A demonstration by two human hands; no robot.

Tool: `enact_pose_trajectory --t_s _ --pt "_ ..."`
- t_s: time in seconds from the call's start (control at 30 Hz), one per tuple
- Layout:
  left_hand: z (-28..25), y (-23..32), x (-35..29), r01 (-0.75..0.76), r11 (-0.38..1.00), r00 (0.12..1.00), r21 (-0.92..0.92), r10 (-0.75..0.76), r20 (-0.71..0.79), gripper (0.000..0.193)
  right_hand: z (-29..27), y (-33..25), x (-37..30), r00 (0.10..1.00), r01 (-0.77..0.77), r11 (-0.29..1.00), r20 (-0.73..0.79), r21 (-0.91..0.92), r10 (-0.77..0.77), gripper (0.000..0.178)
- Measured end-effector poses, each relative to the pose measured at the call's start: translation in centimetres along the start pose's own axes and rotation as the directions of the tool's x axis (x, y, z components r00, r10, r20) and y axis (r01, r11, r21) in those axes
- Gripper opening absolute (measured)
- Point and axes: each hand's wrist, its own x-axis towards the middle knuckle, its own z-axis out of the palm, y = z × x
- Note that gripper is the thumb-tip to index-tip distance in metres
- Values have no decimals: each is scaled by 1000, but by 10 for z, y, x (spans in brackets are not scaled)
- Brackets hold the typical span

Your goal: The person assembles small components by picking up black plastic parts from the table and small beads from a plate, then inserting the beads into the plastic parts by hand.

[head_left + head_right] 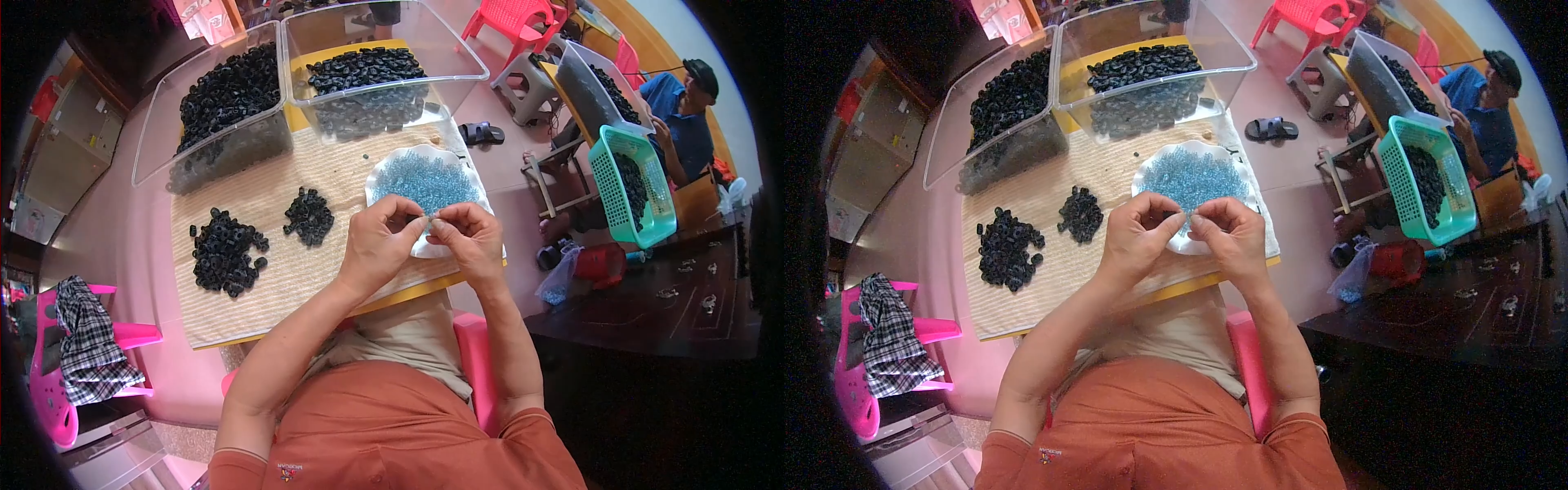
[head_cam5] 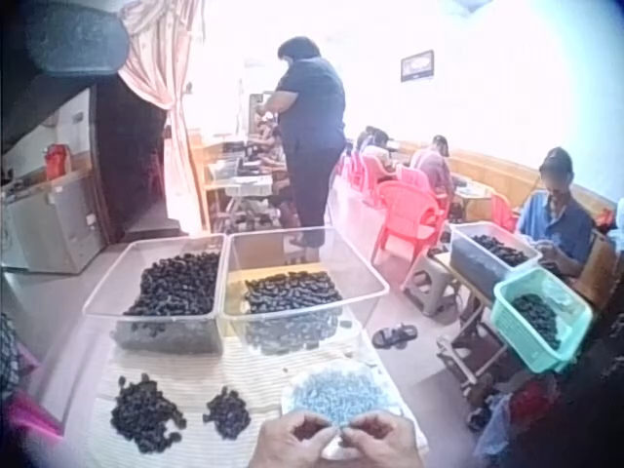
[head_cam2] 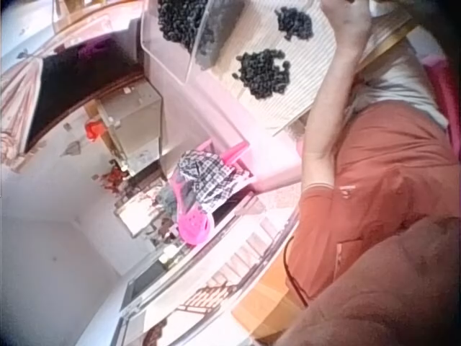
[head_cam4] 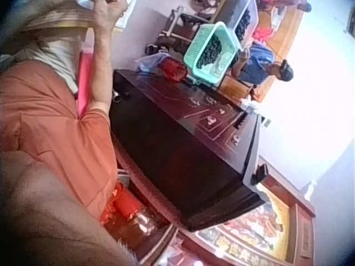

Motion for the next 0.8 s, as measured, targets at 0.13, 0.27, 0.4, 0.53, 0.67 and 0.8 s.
enact_pose_trajectory --t_s 0.13,0.27,0.4,0.53,0.67,0.8 --pt "-2 -1 0 13 1000 1000 28 -14 10 10 2 -1 1 994 75 976 -61 -203 -90 6" --pt "-3 0 0 23 998 1000 62 -24 10 11 3 -6 0 986 108 927 -79 -360 -145 8" --pt "-2 2 0 20 998 1000 64 -20 4 11 4 -15 1 958 242 855 -24 -459 -284 12" --pt "0 -1 -1 -81 993 996 88 83 -15 12 4 -15 2 971 222 849 32 -480 -236 19" --pt "2 4 -5 -117 990 993 83 119 -22 12 2 -15 3 997 -57 956 27 -287 68 22" --pt "1 1 -6 -107 992 994 72 109 -21 11 1 -11 2 993 -78 979 69 -188 93 19"
